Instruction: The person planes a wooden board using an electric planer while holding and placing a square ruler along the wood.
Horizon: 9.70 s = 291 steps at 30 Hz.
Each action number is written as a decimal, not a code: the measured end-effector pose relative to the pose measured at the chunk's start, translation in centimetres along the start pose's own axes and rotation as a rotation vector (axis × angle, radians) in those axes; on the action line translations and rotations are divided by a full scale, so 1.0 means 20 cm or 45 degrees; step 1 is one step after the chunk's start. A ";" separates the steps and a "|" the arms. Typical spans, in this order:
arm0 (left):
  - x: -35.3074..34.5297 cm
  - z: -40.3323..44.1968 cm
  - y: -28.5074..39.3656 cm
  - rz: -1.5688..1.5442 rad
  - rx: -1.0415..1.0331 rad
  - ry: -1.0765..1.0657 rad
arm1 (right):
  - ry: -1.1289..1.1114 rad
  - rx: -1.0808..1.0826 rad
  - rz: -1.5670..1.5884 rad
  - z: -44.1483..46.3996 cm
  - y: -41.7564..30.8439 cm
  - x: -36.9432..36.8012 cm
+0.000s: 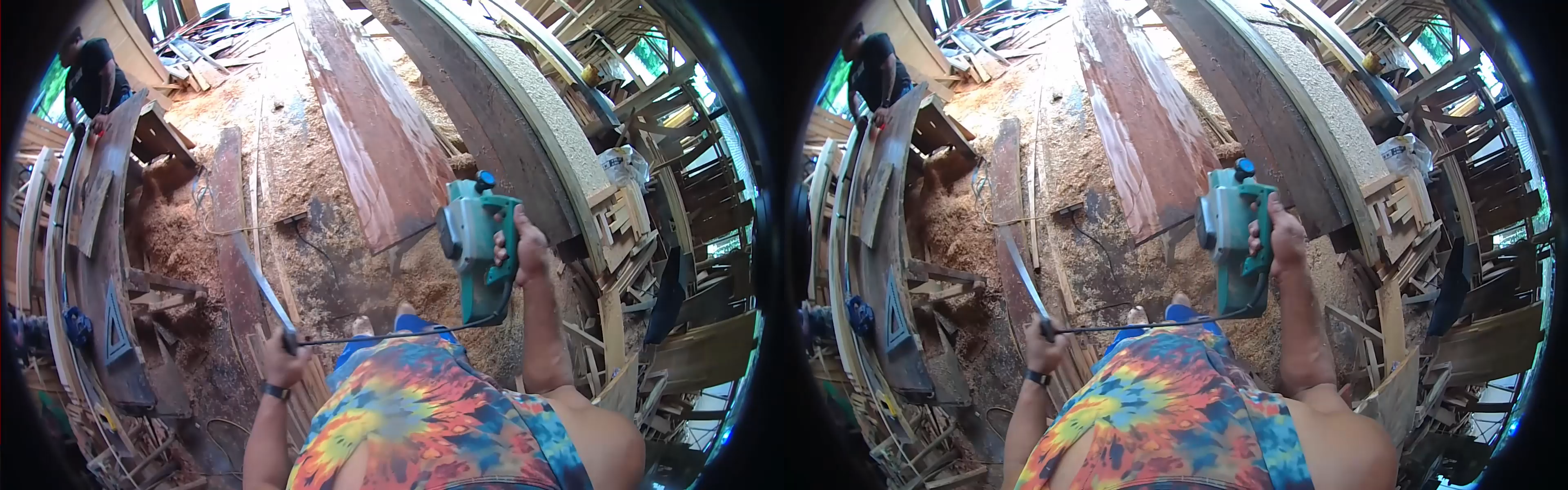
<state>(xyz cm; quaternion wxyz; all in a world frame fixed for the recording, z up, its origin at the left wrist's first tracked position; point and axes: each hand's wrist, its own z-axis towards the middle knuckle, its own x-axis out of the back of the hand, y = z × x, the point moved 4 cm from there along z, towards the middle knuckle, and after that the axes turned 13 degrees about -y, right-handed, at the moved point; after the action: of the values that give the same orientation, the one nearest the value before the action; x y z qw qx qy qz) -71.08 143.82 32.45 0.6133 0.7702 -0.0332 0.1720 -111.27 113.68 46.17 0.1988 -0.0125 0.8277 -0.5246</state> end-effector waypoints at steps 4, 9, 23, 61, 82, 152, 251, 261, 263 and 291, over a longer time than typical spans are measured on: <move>0.16 0.02 -0.30 -0.195 0.089 0.433 | 0.000 -0.053 -0.186 0.18 0.09 0.03; 0.10 0.25 -0.12 -0.006 0.032 0.576 | -0.050 -0.121 -0.242 0.51 0.18 0.18; -0.15 1.10 0.30 -0.018 0.093 0.545 | -0.336 -0.093 -0.391 1.28 0.05 0.18; 0.69 0.80 0.07 0.168 0.191 0.709 | -0.233 -0.016 -0.588 2.37 -0.31 -0.20; 1.14 2.36 -0.05 -0.315 -0.146 0.118 | 0.072 -0.047 -0.560 1.42 -0.07 -0.03; 0.82 4.91 0.30 0.614 -0.475 0.022 | -0.044 -0.202 -0.597 3.47 -0.75 -0.67; 2.85 8.08 0.27 0.565 -0.007 0.047 | 0.009 -0.098 -0.686 7.92 -2.02 -2.22; 2.80 8.07 0.37 0.453 0.068 0.028 | -0.008 0.046 -0.662 9.17 -2.39 -2.61; 2.78 8.08 0.42 0.477 0.055 0.031 | -0.023 0.112 -0.656 9.43 -2.47 -2.70; 2.84 7.72 0.37 0.510 -0.336 -0.075 | 0.064 -0.166 -0.746 6.95 -1.80 -1.88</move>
<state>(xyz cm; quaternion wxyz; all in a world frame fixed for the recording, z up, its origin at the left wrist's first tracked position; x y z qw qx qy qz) 15.01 3.45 27.56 0.6610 0.6661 -0.2254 0.2621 -35.85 -13.87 38.04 0.0170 -0.2506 0.8254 -0.5055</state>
